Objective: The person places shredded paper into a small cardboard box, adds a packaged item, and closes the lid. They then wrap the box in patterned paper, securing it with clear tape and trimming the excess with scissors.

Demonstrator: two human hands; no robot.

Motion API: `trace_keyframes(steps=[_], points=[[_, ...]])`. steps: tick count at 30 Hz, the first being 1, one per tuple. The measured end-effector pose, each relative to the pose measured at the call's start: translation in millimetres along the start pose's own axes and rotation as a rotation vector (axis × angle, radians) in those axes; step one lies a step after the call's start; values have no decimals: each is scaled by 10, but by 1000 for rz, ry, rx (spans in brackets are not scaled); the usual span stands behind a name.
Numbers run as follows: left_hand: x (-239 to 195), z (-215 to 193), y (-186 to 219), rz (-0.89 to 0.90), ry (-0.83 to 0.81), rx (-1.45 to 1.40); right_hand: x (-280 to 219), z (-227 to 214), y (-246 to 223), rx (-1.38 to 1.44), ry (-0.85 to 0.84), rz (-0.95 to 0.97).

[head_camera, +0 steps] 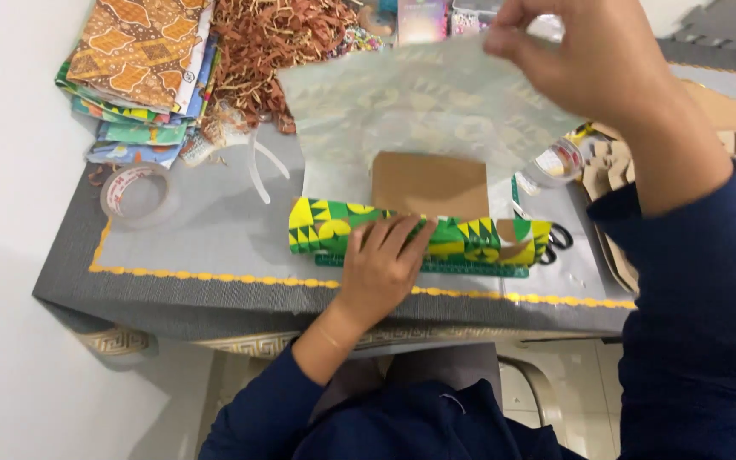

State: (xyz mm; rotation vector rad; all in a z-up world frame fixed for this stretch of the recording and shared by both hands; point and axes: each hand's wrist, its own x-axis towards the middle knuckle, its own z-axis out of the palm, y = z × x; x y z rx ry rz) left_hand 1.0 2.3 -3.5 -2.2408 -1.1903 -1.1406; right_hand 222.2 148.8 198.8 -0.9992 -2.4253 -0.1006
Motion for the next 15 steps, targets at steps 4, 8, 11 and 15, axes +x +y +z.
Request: trace_keyframes(steps=[4, 8, 11, 15], points=[[-38, 20, 4, 11, 25, 35, -566, -40, -692, -146, 83, -176], [-190, 274, -35, 10, 86, 117, -1120, 257, -1386, -460, 299, -312], [339, -647, 241, -38, 162, 88, -1514, 727, -1517, -416, 393, -217], [194, -521, 306, -214, 223, -41, -1742, 1103, -1477, -401, 537, -151]])
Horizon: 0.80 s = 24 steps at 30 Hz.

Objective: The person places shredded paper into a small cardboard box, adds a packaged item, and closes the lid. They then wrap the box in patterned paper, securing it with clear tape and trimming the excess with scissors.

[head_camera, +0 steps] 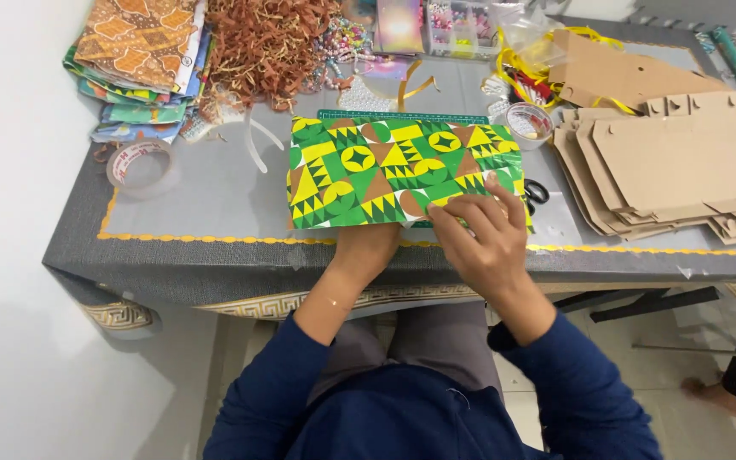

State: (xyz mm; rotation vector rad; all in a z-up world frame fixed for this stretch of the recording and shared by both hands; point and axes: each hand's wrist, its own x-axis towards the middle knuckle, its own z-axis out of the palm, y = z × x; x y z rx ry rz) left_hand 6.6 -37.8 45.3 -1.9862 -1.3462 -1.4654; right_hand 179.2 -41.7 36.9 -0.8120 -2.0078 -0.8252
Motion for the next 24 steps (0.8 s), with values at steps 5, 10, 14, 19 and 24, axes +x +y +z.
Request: trace_keyframes(steps=[5, 10, 14, 19, 24], points=[[-855, 208, -420, 111, -251, -77, -330, 219, -66, -49, 148, 64], [-997, 121, -329, -640, -415, -859, -501, 354, -105, 59, 197, 83], [-931, 205, -271, -1103, -381, -1446, -630, 417, -137, 94, 207, 104], [-979, 188, -226, -993, -409, -1301, -840, 256, 128, 147, 252, 212], [-992, 61, -230, -969, -447, -1176, -997, -184, 799, 149, 132, 604]])
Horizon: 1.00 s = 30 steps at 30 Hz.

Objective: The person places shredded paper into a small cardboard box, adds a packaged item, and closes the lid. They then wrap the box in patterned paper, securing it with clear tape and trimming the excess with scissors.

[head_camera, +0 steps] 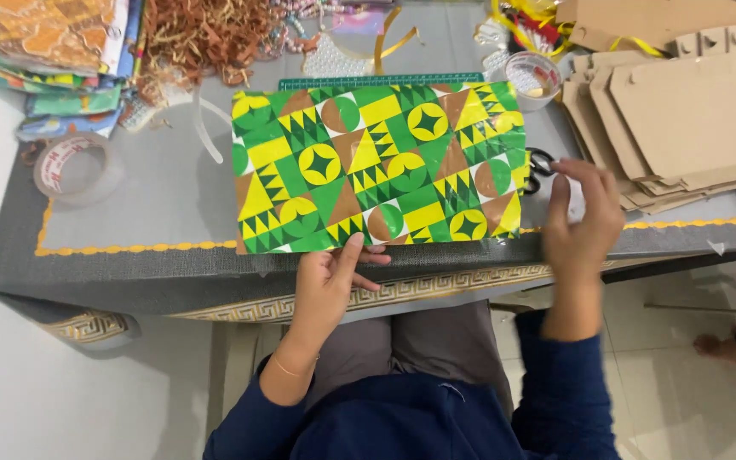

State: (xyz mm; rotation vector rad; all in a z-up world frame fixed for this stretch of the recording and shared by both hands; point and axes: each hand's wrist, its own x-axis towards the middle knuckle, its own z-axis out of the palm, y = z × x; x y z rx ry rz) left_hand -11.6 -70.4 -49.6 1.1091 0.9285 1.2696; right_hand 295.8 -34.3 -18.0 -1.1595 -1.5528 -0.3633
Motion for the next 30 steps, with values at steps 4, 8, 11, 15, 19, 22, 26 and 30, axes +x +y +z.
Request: trace_keyframes(steps=[4, 8, 11, 15, 19, 22, 26, 30], points=[[-26, 21, 155, -60, 51, 26, 203, -115, 216, -98, -556, 141], [6, 49, 234, -130, 31, 80, 255, -103, 408, -435, -725, -66], [-1, 68, 214, -126, 55, -3, 281, 5, 429, -620, -853, -135], [30, 68, 241, -137, 27, -39, 320, 44, 382, -787, -952, -115], [106, 54, 322, -76, -18, 7, 415, -64, 254, -508, -877, 38], [138, -1, 317, -75, -48, -59, 314, -238, 264, -175, -701, 277], [166, -46, 279, -80, -95, -147, -40, -317, 219, 223, -215, 166], [181, -125, 249, -200, -166, -153, -193, -293, -143, -107, -94, -260]])
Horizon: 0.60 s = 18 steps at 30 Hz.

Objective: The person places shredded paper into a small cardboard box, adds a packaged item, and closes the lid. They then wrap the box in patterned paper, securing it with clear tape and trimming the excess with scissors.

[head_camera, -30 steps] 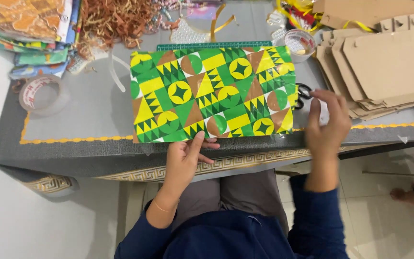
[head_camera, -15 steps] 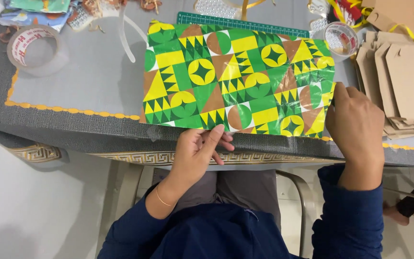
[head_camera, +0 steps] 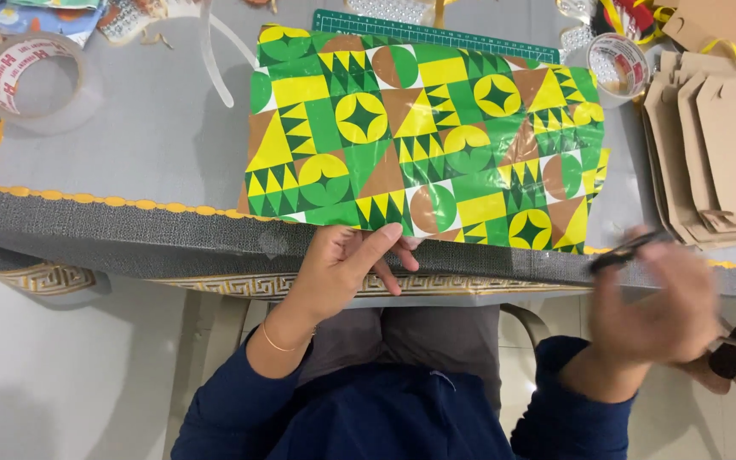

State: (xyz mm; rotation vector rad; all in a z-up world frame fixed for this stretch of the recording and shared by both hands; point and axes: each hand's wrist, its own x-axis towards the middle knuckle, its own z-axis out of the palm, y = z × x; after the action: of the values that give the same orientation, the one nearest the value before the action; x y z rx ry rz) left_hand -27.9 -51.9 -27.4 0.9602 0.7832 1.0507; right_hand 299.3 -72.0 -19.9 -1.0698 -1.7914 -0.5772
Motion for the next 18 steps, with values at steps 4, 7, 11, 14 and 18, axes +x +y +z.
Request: trace_keyframes(steps=[4, 7, 11, 14, 18], points=[[5, -39, -77, 100, -34, -100, -7, 149, -188, 127, -58, -375], [-2, -52, -89, 97, -36, -114, 125, 180, -316, 40, -123, -547], [-5, -29, -70, 78, 12, -55, 217, 151, -364, -40, -165, -646], [-4, -39, -18, 111, -31, -6, 187, 161, -316, -67, -121, -644], [-7, -46, -24, 105, -40, -10, 217, 154, -306, -71, -147, -658]])
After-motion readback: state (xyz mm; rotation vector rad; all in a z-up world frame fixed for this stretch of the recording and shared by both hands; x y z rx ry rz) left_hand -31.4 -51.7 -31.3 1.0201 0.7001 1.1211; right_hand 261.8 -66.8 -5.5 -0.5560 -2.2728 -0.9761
